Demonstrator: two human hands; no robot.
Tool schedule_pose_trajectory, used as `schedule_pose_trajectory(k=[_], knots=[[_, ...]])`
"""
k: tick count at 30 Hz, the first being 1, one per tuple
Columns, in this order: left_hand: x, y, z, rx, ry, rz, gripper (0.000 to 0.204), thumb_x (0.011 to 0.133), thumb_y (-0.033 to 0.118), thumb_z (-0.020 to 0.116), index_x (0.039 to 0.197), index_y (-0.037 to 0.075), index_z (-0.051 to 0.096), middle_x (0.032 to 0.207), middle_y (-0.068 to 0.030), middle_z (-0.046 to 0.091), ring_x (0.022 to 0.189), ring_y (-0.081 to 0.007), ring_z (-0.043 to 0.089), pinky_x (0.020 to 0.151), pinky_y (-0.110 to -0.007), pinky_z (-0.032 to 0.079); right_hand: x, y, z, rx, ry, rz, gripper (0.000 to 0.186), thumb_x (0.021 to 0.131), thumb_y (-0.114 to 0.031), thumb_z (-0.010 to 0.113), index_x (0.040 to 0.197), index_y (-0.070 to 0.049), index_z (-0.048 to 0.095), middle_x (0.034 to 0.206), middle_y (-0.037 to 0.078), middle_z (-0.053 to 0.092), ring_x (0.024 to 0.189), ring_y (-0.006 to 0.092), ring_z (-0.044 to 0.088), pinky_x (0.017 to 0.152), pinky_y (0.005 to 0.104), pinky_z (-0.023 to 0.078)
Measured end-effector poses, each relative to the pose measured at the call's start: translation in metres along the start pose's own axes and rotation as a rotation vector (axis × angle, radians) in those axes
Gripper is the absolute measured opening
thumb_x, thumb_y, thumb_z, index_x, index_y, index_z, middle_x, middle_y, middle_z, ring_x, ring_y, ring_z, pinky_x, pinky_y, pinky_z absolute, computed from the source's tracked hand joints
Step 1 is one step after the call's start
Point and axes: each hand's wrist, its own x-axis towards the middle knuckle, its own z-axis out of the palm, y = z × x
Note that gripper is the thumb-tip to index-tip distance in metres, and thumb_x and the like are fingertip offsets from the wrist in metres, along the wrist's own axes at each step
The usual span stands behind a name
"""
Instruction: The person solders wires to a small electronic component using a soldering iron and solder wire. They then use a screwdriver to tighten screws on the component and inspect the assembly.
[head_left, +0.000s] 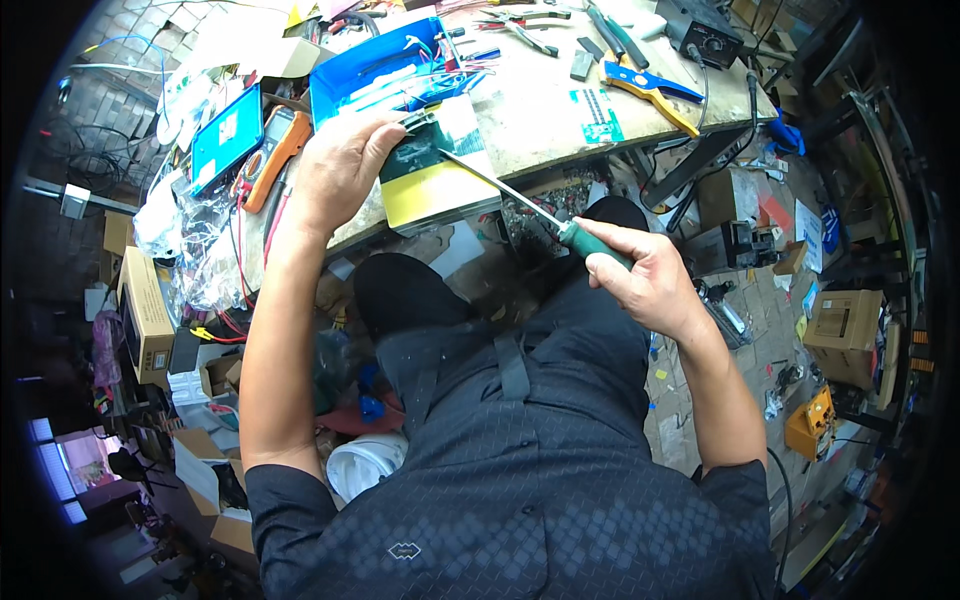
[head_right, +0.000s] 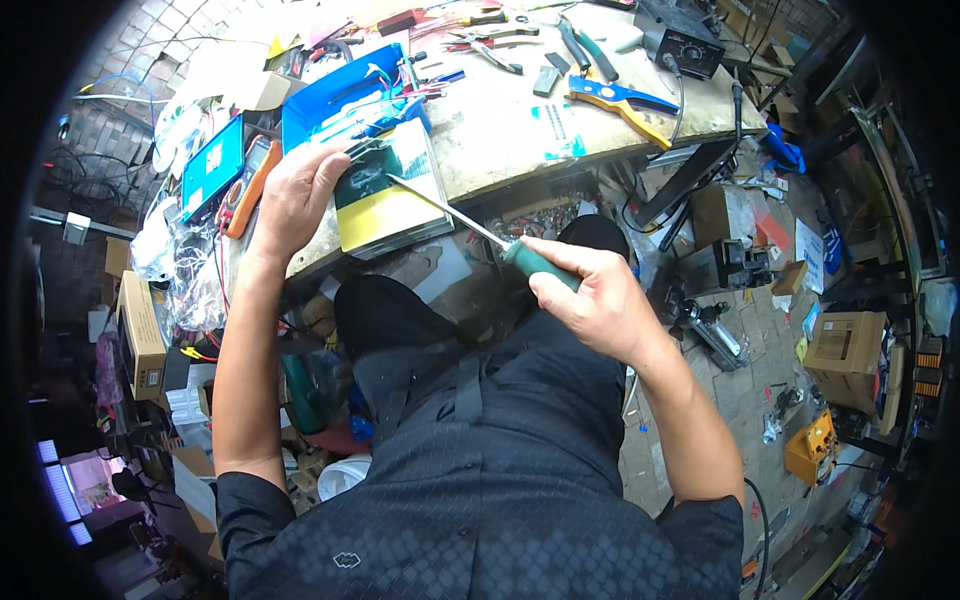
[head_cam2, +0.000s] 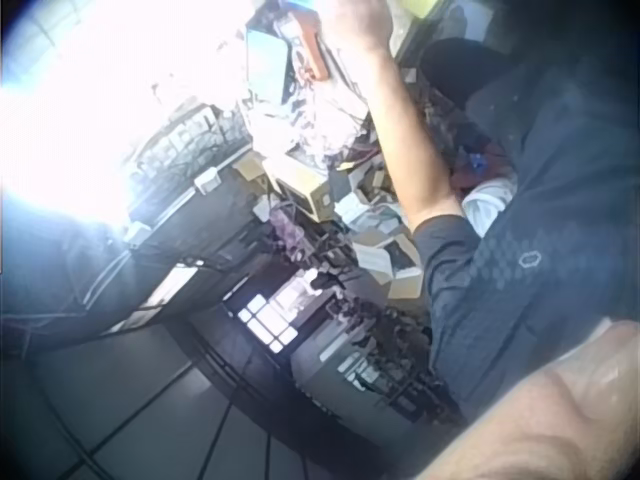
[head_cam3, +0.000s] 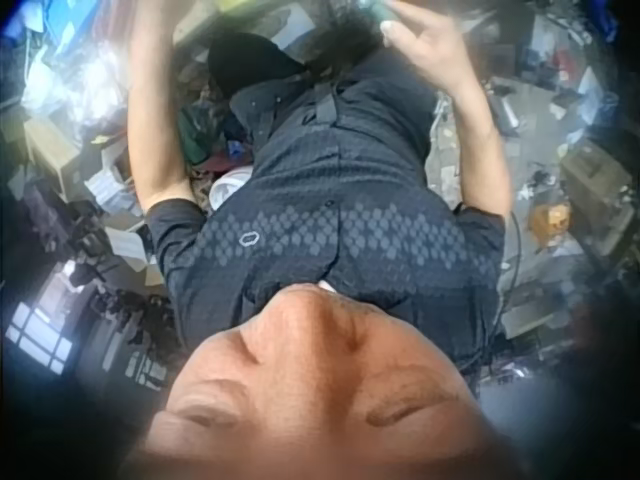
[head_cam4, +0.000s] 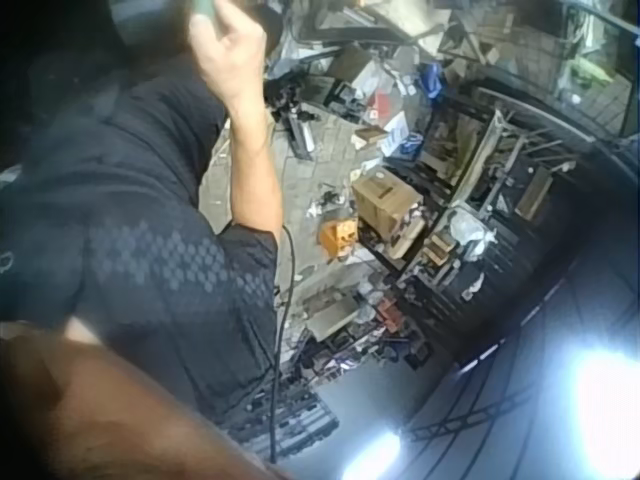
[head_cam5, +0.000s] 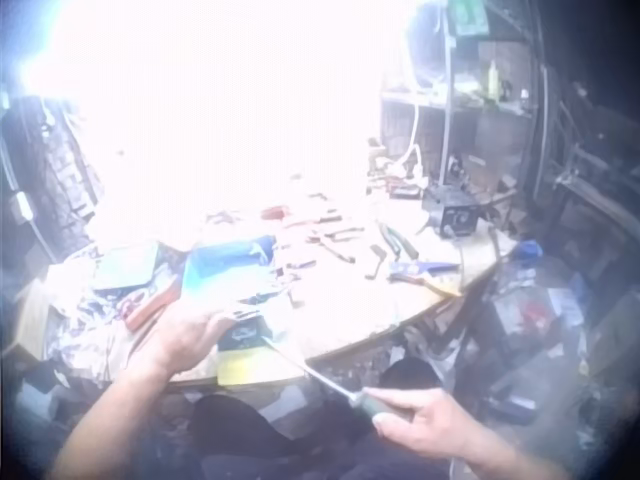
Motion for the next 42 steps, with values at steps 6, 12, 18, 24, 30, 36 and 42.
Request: schedule_pose_trajectory(k=[6,12,18,24,30,36,42], knots=[[-0.012,-0.006,0.006,-0.282,0.046,-0.245,0.047,0.12,0.04,0.059,0.117,-0.004,0.075,0.093,-0.0138,0.073,0.085,-0.0212,0.065,0.082,-0.035,0.054,-0.001,0.013,-0.004,-0.05,0.043,-0.129,0.046,0.102,-0.011,0.075,0.145,0.004,0.072,0.124,0.009,0.081,0.103,0.0128,0.073,0.098,0.0302,0.059],[-0.017,-0.029,0.024,-0.481,0.369,-0.373,0.057,0.121,0.049,0.052,0.114,-0.002,0.078,0.093,-0.0072,0.075,0.083,-0.0141,0.066,0.081,-0.03,0.053,-0.007,0.02,-0.007,0.102,0.144,-0.161,0.05,0.104,-0.009,0.072,0.152,0.003,0.066,0.105,0.006,0.076,0.079,0.0058,0.065,0.072,0.0233,0.056],[-0.013,-0.011,0.009,-1.199,0.574,-0.653,0.069,0.122,0.057,0.038,0.135,-0.003,0.068,0.119,-0.0204,0.08,0.107,-0.0306,0.079,0.101,-0.044,0.061,0.022,0.021,0.012,0.158,0.38,-0.199,0.053,0.107,-0.006,0.065,0.158,0.004,0.058,0.106,0.007,0.074,0.066,0.0031,0.055,0.057,0.021,0.048],[-0.041,0.005,-0.009,-1.528,0.57,-0.876,0.069,0.121,0.062,0.032,0.148,0.006,0.062,0.128,-0.0166,0.076,0.1,-0.0241,0.075,0.091,-0.038,0.06,0.094,-0.006,0.03,-0.412,0.522,-0.354,0.054,0.107,-0.022,0.066,0.156,0.002,0.058,0.14,0.03,0.071,0.127,0.0427,0.071,0.111,0.0458,0.054],[-0.069,0.008,-0.02,-1.543,0.499,-0.876,0.047,0.12,0.039,0.049,0.147,0.002,0.061,0.13,-0.0158,0.075,0.104,-0.0239,0.075,0.093,-0.039,0.059,0.175,0.001,0.04,-0.624,0.567,-0.433,0.058,0.107,-0.022,0.067,0.158,0.002,0.054,0.15,0.03,0.065,0.137,0.0485,0.064,0.118,0.051,0.05],[-0.085,0.014,-0.012,-1.45,0.499,-0.868,0.042,0.112,0.022,0.063,0.147,-0.001,0.061,0.128,-0.0174,0.077,0.104,-0.0242,0.078,0.092,-0.038,0.06,0.205,-0.001,0.036,-0.675,0.569,-0.421,0.059,0.097,-0.014,0.077,0.151,0.001,0.06,0.142,0.027,0.066,0.132,0.0456,0.065,0.111,0.0481,0.055],[-0.109,0.022,-0.018,-0.319,0.258,-0.795,0.031,0.109,0.01,0.066,0.137,-0.004,0.071,0.104,-0.0114,0.076,0.086,-0.0231,0.069,0.082,-0.036,0.055,0.178,-0.022,0.052,-0.584,0.505,-0.432,0.052,0.097,-0.016,0.078,0.144,0.0,0.065,0.136,0.03,0.065,0.12,0.0496,0.068,0.106,0.0522,0.056]])
